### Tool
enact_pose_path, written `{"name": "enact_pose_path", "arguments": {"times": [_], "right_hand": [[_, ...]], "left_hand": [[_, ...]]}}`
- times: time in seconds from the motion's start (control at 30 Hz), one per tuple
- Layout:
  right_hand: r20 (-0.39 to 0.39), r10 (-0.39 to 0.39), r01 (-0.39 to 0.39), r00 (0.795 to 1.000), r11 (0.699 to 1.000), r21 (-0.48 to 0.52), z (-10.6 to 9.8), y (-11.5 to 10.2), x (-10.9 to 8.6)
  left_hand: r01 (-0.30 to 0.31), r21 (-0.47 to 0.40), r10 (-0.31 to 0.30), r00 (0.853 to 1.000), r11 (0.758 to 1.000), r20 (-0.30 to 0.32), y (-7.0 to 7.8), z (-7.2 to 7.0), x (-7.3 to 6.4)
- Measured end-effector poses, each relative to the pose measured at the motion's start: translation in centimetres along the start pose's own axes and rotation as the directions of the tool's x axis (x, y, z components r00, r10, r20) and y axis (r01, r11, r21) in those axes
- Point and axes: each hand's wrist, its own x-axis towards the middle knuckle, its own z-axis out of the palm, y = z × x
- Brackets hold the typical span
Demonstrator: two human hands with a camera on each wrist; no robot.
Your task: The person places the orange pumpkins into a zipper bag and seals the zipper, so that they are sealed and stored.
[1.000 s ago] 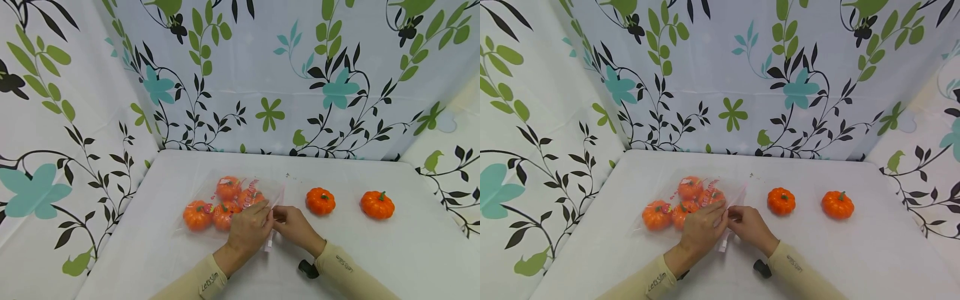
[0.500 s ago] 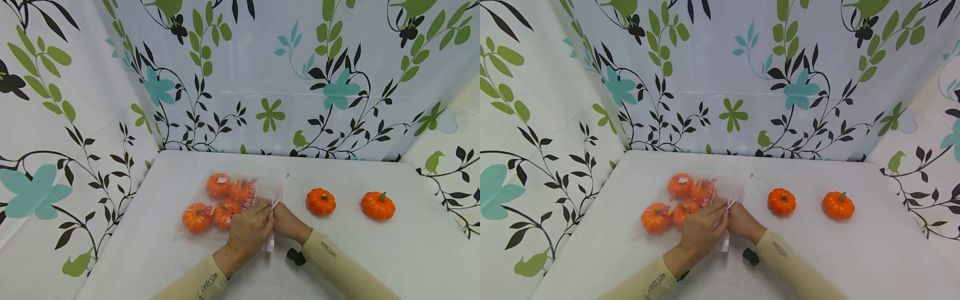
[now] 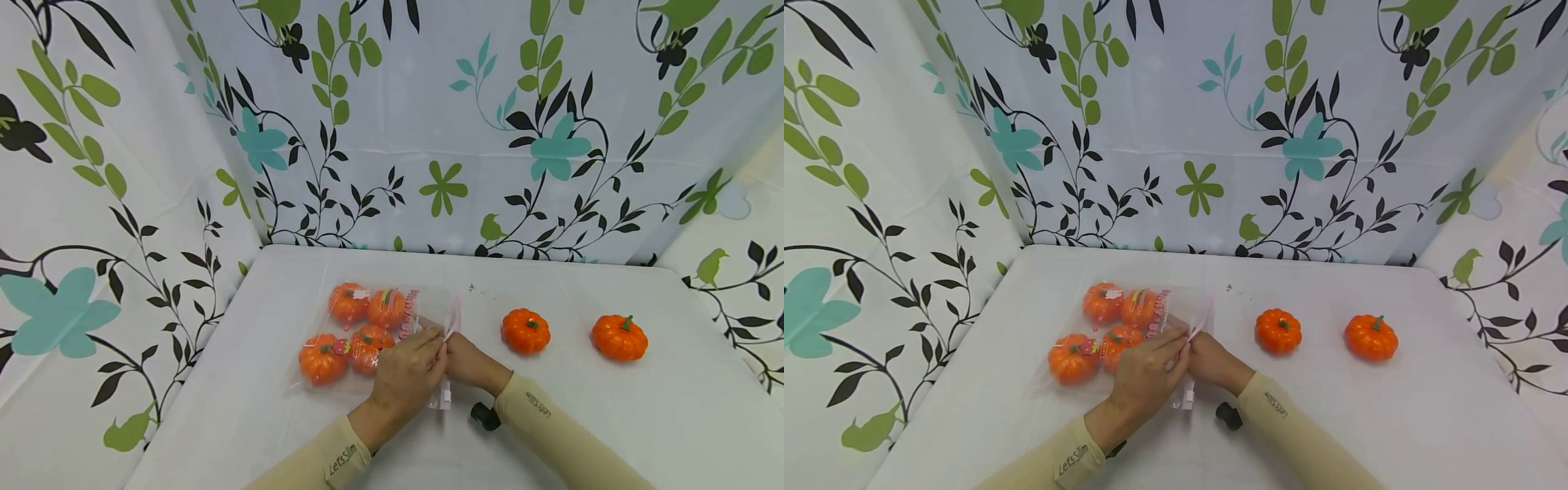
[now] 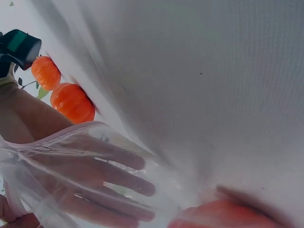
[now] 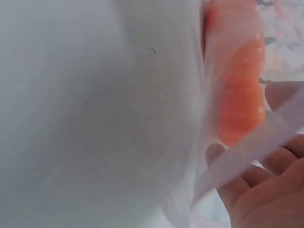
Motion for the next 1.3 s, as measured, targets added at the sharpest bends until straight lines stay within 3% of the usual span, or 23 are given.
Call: {"name": "enact_pose_path", "arguments": {"times": [0.1, 0.23, 0.47, 0.63, 0.7, 0.9, 1.0, 1.2, 1.3], "right_hand": [[-0.025, 0.103, -0.101, 0.994, 0.992, 0.077, -0.6, -0.3, -1.0], [-0.079, 0.138, -0.138, 0.987, 0.990, 0.012, -1.9, -0.4, -2.8], [-0.196, 0.024, -0.050, 0.980, 0.990, -0.133, -5.7, -0.9, -6.1], [-0.320, -0.056, -0.029, 0.946, 0.967, -0.254, -9.1, -1.3, -7.4], [-0.350, -0.046, -0.048, 0.936, 0.965, -0.258, -10.4, -1.4, -7.6], [-0.363, 0.028, -0.107, 0.931, 0.974, -0.200, -13.0, -0.6, -7.6], [-0.348, 0.107, -0.174, 0.931, 0.971, -0.166, -13.4, 0.5, -7.6], [-0.251, 0.318, -0.357, 0.914, 0.925, -0.129, -13.3, 4.0, -8.3], [-0.228, 0.377, -0.411, 0.898, 0.903, -0.125, -12.9, 5.5, -9.0]], "left_hand": [[0.004, 0.015, -0.004, 1.000, 1.000, 0.000, 0.0, 0.0, 0.1], [0.010, 0.028, -0.010, 1.000, 1.000, 0.008, 0.0, -0.1, 0.1], [0.015, 0.066, -0.016, 1.000, 0.998, 0.018, 0.0, 0.0, -0.1], [0.024, 0.066, -0.024, 1.000, 0.998, 0.003, -0.1, 0.1, -0.3], [0.027, 0.063, -0.027, 1.000, 0.998, 0.001, -0.1, 0.0, -0.4], [0.031, 0.062, -0.031, 0.999, 0.998, 0.007, 0.0, -0.2, -0.4], [0.028, 0.057, -0.028, 1.000, 0.998, 0.010, 0.1, -0.2, -0.4], [0.037, 0.043, -0.038, 0.999, 0.998, 0.027, 0.2, -0.1, -0.6], [0.044, 0.038, -0.045, 0.998, 0.998, 0.039, 0.5, -0.2, -0.5]]}}
